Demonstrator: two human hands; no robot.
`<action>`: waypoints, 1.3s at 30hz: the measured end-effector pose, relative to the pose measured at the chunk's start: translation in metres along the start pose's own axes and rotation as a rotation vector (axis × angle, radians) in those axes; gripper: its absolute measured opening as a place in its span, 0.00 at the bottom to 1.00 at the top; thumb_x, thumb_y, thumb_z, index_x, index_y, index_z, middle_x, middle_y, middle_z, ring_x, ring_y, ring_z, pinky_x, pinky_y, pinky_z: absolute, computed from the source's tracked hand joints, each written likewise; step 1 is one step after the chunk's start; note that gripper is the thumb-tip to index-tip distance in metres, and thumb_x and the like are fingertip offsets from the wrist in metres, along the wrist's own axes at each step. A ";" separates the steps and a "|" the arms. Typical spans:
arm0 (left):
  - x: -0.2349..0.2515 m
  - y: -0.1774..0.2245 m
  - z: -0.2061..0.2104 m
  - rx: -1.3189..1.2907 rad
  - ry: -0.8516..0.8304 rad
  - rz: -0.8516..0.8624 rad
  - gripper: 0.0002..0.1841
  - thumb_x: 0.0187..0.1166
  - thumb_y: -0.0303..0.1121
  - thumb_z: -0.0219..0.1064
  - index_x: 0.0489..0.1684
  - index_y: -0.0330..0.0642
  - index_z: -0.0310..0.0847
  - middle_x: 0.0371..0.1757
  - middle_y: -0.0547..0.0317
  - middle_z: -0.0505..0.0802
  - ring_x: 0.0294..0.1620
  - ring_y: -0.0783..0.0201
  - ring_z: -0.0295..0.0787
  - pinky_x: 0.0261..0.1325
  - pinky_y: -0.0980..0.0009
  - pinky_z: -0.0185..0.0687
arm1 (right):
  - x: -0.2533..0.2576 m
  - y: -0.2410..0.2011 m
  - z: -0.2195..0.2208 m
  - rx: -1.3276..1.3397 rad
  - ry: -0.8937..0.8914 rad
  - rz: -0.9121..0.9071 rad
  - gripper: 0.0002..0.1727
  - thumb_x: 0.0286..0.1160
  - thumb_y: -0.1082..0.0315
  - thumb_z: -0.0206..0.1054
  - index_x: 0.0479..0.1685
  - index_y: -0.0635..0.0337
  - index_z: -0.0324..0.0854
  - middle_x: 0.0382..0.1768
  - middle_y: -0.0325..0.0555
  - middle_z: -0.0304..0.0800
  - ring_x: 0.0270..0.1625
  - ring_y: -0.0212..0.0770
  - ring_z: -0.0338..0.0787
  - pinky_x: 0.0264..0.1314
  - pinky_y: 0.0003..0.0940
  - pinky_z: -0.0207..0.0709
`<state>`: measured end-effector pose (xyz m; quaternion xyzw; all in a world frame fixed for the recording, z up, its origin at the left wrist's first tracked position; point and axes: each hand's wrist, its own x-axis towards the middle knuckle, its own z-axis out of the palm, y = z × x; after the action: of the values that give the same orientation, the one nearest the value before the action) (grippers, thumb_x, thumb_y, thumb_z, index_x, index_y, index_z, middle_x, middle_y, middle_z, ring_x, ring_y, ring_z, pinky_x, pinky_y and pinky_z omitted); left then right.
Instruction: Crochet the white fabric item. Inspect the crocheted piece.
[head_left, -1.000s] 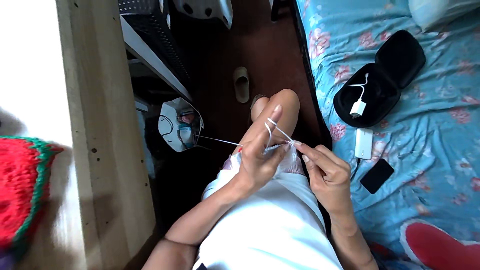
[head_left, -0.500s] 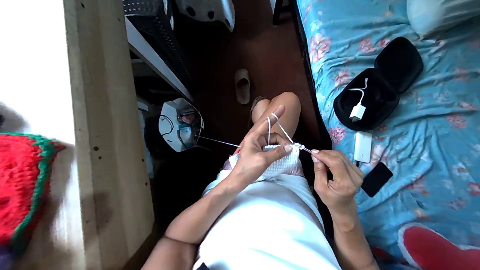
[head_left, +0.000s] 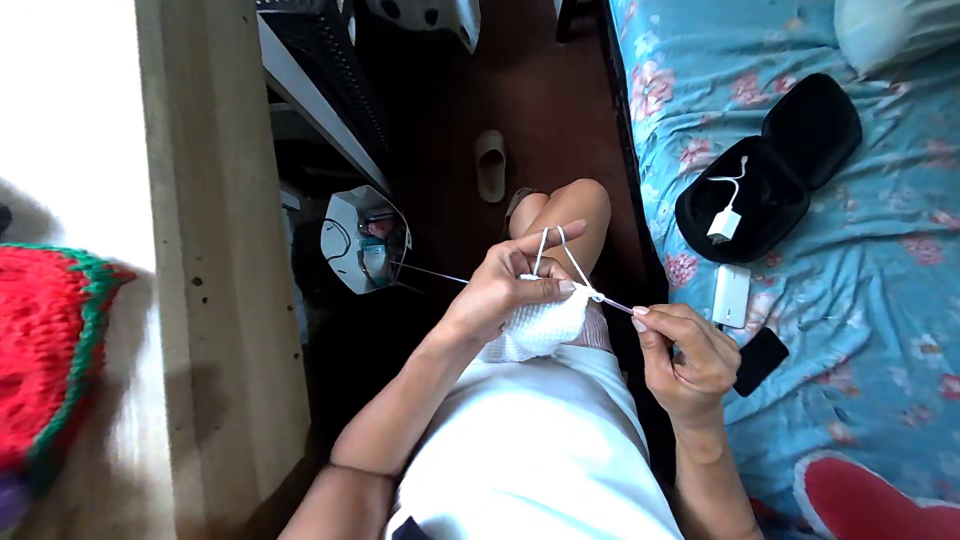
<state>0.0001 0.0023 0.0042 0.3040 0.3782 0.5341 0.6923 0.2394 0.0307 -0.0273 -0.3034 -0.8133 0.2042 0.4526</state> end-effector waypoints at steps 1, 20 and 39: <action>0.000 -0.002 0.001 0.041 -0.001 0.016 0.31 0.70 0.13 0.62 0.79 0.37 0.74 0.26 0.57 0.92 0.21 0.74 0.86 0.28 0.81 0.84 | 0.000 0.000 0.000 0.067 -0.006 0.039 0.06 0.83 0.72 0.64 0.43 0.66 0.85 0.36 0.46 0.89 0.40 0.24 0.87 0.45 0.12 0.80; 0.003 -0.012 0.015 0.178 0.089 0.055 0.31 0.68 0.13 0.69 0.76 0.39 0.79 0.33 0.54 0.94 0.28 0.71 0.89 0.34 0.78 0.86 | 0.006 0.005 -0.017 -0.063 -0.220 0.142 0.19 0.84 0.71 0.57 0.57 0.48 0.95 0.27 0.42 0.84 0.33 0.31 0.81 0.38 0.24 0.73; 0.003 -0.012 0.016 0.338 0.113 0.136 0.31 0.67 0.13 0.70 0.75 0.36 0.79 0.30 0.57 0.95 0.27 0.73 0.88 0.33 0.80 0.84 | 0.009 -0.006 -0.017 -0.450 -0.203 -0.053 0.21 0.78 0.76 0.58 0.54 0.45 0.96 0.26 0.48 0.85 0.29 0.44 0.82 0.27 0.34 0.68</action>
<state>0.0208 0.0018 0.0022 0.4103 0.4792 0.5248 0.5714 0.2485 0.0331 -0.0091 -0.3532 -0.8872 0.0354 0.2948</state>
